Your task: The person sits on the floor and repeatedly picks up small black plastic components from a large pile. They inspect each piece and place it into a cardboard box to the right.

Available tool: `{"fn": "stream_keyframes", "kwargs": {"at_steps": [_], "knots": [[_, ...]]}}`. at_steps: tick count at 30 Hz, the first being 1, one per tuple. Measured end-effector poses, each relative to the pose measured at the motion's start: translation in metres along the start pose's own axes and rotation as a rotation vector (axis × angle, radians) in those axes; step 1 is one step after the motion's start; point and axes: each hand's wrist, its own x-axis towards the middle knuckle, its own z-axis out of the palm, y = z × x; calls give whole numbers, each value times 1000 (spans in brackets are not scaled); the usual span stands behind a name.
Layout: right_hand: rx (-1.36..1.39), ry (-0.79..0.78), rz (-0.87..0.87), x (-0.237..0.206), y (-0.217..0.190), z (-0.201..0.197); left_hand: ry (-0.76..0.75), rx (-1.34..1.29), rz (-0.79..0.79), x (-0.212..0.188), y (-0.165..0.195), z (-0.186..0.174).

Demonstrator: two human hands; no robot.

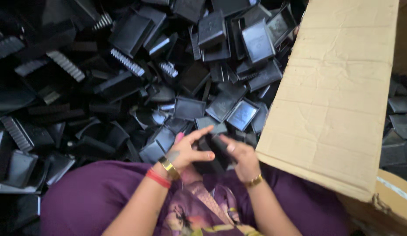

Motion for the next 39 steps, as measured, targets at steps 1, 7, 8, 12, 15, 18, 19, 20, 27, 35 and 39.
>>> {"fn": "stream_keyframes", "kwargs": {"at_steps": [1,7,8,12,15,18,19,20,27,35,39], "knots": [[75,6,23,1,1,-1,0,-35,-3,0,-1,-1],[-286,19,-210,-2,16,9,105,132,92,9,-13,2],[-277,21,-198,-3,18,12,120,154,114,10,-15,5],[-209,-13,-170,1,20,13,506,105,-124,14,-13,12],[-213,128,-111,11,22,17,630,393,-85,16,-8,8],[-188,153,5,10,18,23,691,909,6,18,-9,1],[-187,173,111,8,13,25,680,961,-57,21,-9,-3],[-184,196,218,4,6,26,665,1011,-121,24,-11,-5],[484,267,-280,-49,-99,9,611,285,149,36,-27,-14],[57,295,-283,-59,-87,6,598,768,164,31,-34,-10],[-587,172,-421,-42,-26,24,439,766,432,24,-23,5]]}}
